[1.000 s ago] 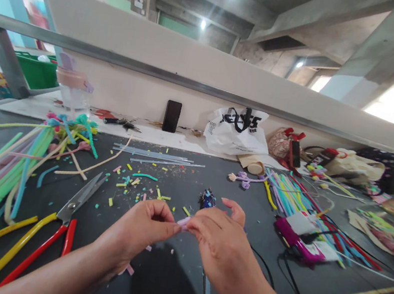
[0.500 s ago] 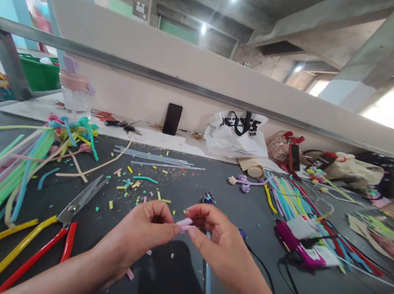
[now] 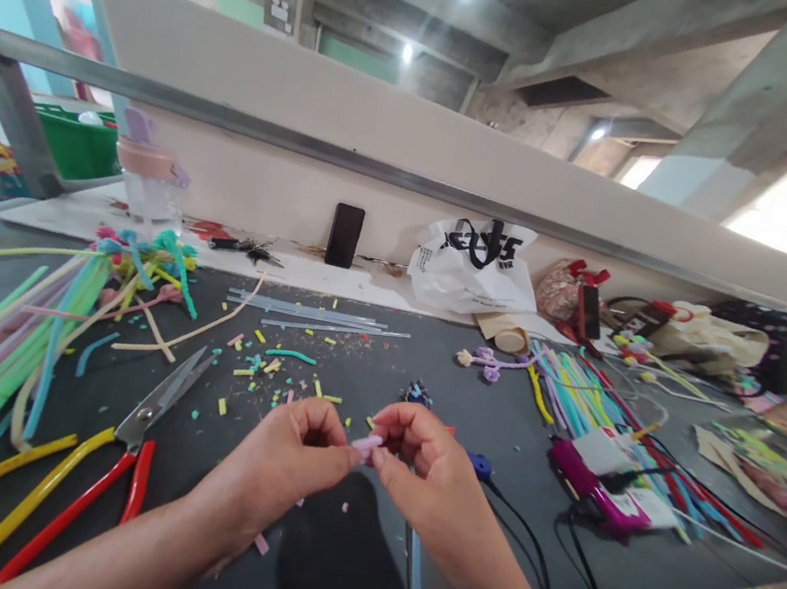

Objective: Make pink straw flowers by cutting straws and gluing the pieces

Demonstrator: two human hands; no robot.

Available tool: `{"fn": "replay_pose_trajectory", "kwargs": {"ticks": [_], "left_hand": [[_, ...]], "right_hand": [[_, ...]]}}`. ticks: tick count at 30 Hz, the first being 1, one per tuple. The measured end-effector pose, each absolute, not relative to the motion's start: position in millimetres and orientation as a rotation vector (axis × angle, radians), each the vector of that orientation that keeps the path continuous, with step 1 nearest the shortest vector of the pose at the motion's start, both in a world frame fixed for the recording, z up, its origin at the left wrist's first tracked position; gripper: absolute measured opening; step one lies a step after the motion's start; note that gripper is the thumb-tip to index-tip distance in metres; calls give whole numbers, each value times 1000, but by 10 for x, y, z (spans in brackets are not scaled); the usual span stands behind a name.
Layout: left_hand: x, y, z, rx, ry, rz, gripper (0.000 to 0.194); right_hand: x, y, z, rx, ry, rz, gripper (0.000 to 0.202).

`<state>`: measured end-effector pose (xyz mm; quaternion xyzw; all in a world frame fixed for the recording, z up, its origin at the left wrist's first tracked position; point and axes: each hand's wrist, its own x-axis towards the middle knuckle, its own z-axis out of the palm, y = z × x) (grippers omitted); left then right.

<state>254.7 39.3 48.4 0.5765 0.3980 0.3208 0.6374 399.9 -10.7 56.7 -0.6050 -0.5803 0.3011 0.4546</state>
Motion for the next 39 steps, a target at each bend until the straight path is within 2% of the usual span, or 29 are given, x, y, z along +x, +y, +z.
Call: {"fn": "replay_pose_trajectory", "kwargs": {"ticks": [9, 20, 26, 33, 39], "left_hand": [[2544, 400, 468, 1347, 891, 717, 27], [2506, 441, 415, 1071, 709, 631, 23], [2505, 425, 406, 1023, 651, 611, 22], [2544, 397, 427, 1113, 739, 608, 25], [2549, 379, 477, 1095, 771, 618, 23]], "right_hand": [[3999, -89, 506, -1485, -1434, 740, 18], [4078, -167, 587, -1235, -1459, 1008, 30], [4032, -175, 590, -1235, -1421, 1031, 26], [3992, -119, 565, -1364, -1411, 922, 12], [3986, -71, 499, -1388, -1419, 884, 12]]}}
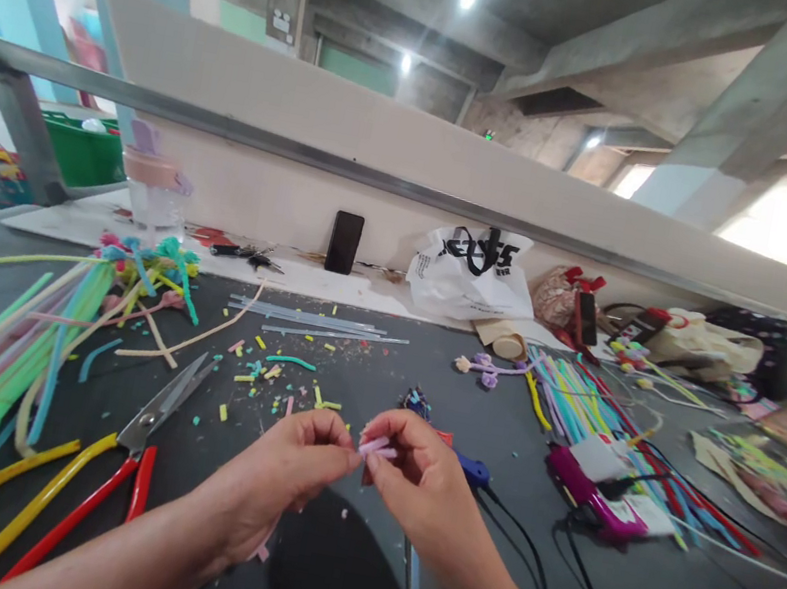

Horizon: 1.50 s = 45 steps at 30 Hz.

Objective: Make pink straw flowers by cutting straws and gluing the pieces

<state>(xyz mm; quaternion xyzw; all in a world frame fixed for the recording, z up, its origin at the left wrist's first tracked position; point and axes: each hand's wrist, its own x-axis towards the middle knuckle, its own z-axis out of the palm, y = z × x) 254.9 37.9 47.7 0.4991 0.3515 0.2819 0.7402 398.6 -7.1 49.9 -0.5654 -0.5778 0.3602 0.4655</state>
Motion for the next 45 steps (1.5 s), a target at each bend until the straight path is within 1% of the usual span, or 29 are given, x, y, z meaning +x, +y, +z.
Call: {"fn": "replay_pose_trajectory", "kwargs": {"ticks": [5, 9, 12, 16, 18, 22, 27, 32, 35, 40, 45], "left_hand": [[2537, 400, 420, 1030, 681, 602, 18], [2514, 422, 398, 949, 620, 584, 16], [2488, 434, 411, 858, 545, 546, 14], [2469, 438, 441, 726, 397, 459, 13], [2471, 437, 447, 700, 358, 464, 13], [2488, 438, 425, 741, 385, 520, 14], [2514, 440, 354, 773, 435, 530, 16], [2540, 422, 311, 807, 464, 522, 18], [2548, 405, 327, 807, 491, 553, 17], [2549, 405, 379, 899, 528, 730, 16], [2548, 427, 401, 956, 441, 763, 16]], "right_hand": [[3995, -88, 534, -1360, -1407, 951, 11], [4017, -123, 582, -1218, -1416, 1039, 22], [4030, -140, 587, -1117, -1383, 1079, 27], [4022, -141, 568, -937, -1221, 1102, 46], [4007, -132, 541, -910, -1172, 1113, 49], [3951, -101, 463, -973, -1060, 1169, 45], [3878, -63, 424, -1074, -1009, 1230, 23], [3875, -52, 413, -1111, -958, 1178, 17], [3916, -44, 405, -1129, -943, 1161, 18], [3983, -33, 419, -1151, -1025, 1213, 20], [3955, -63, 443, -1113, -1058, 1459, 28]]}}
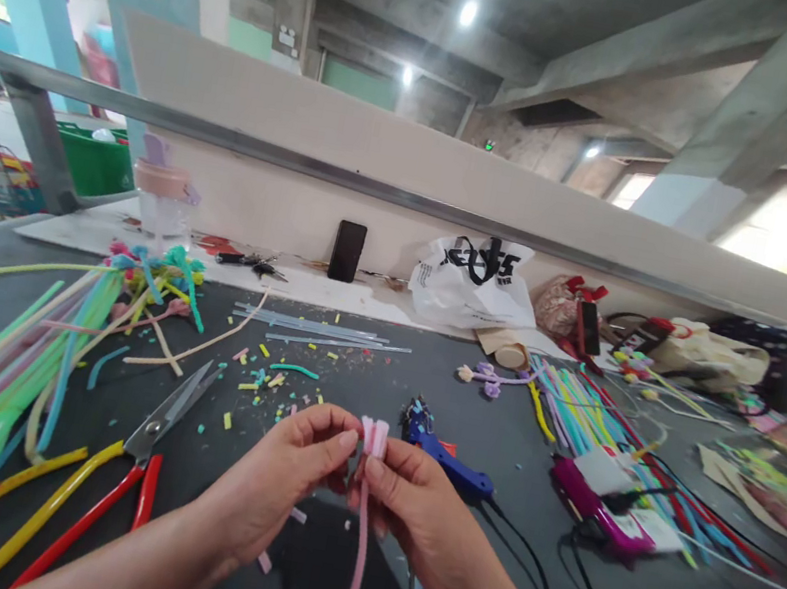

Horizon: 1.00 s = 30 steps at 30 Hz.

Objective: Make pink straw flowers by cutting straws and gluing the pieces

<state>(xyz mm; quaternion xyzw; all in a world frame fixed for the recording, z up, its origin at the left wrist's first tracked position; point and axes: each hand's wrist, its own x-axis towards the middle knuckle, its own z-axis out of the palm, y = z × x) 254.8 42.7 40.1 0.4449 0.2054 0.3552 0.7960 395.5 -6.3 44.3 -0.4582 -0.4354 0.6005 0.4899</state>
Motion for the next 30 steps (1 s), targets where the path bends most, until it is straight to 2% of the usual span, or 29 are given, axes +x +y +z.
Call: {"fn": "replay_pose_trajectory", "kwargs": {"ticks": [14, 21, 30], "left_hand": [[2544, 420, 383, 924, 363, 687, 20], [2504, 487, 409, 1009, 560, 931, 18], [2535, 499, 361, 1075, 619, 990, 15]], "right_hand": [[3966, -98, 453, -1054, -936, 1567, 29], [3975, -103, 433, -1053, -875, 1568, 24], [3940, -92, 425, -1012, -887, 1609, 25]]}}
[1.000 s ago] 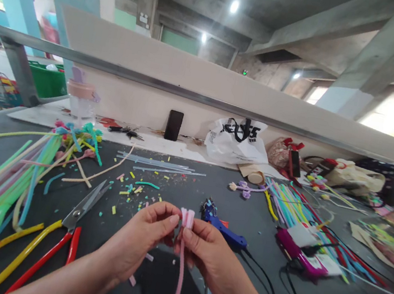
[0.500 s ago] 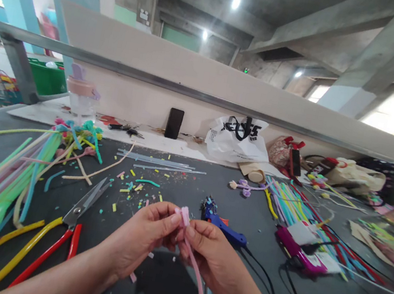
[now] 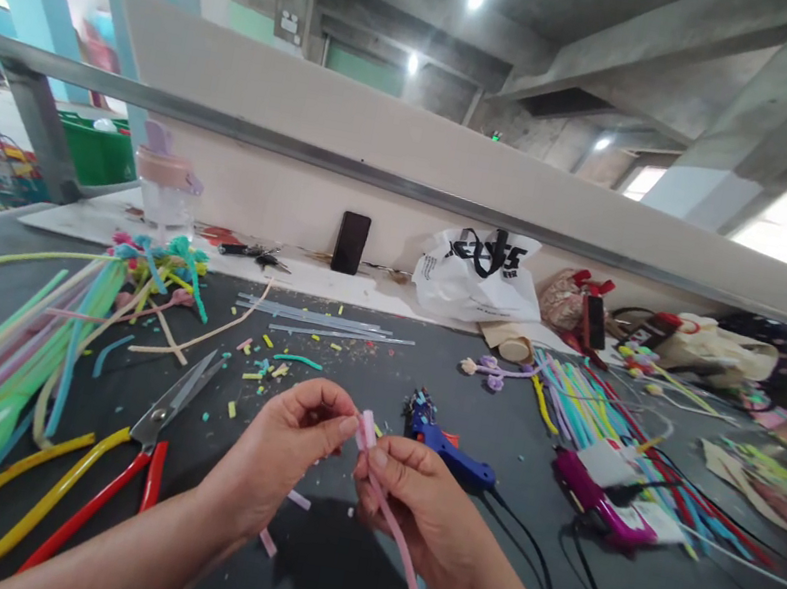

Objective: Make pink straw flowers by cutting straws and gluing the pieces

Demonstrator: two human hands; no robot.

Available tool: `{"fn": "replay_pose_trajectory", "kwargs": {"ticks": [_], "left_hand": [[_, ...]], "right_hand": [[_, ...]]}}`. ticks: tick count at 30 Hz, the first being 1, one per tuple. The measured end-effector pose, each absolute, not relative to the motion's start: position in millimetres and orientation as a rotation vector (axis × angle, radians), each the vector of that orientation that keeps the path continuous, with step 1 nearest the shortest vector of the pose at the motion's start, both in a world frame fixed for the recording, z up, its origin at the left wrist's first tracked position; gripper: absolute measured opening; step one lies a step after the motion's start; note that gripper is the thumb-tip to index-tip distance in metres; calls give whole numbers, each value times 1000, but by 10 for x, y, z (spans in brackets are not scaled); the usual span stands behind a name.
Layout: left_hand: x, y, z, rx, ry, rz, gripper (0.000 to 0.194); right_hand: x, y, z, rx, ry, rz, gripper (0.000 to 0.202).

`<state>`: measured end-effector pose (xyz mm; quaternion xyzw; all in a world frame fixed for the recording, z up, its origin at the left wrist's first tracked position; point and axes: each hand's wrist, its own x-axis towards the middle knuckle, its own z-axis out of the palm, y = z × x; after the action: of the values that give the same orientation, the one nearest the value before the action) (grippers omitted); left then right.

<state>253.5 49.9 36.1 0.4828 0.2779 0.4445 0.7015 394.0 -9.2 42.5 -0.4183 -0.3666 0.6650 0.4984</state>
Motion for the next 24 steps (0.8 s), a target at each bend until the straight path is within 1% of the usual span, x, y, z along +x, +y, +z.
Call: {"fn": "replay_pose_trajectory", "kwargs": {"ticks": [10, 14, 15, 19, 22, 24], "left_hand": [[2554, 462, 389, 1106, 640, 1050, 11], [2554, 450, 382, 1059, 578, 1006, 27], [2554, 445, 380, 1050, 561, 972, 28], [2554, 420, 367, 1035, 425, 811, 19], [2557, 404, 359, 1032, 351, 777, 11], [2560, 404, 361, 1040, 341, 767, 9]], "right_hand": [[3938, -76, 408, -1024, -882, 1602, 24], [3944, -79, 405, -1077, -969, 1470, 25], [3945, -79, 406, -1081, -992, 1440, 25], [3942, -71, 386, -1076, -1041, 1405, 26], [3943, -65, 350, -1094, -1051, 1429, 27], [3960, -60, 341, -1113, -1079, 1453, 28]]}}
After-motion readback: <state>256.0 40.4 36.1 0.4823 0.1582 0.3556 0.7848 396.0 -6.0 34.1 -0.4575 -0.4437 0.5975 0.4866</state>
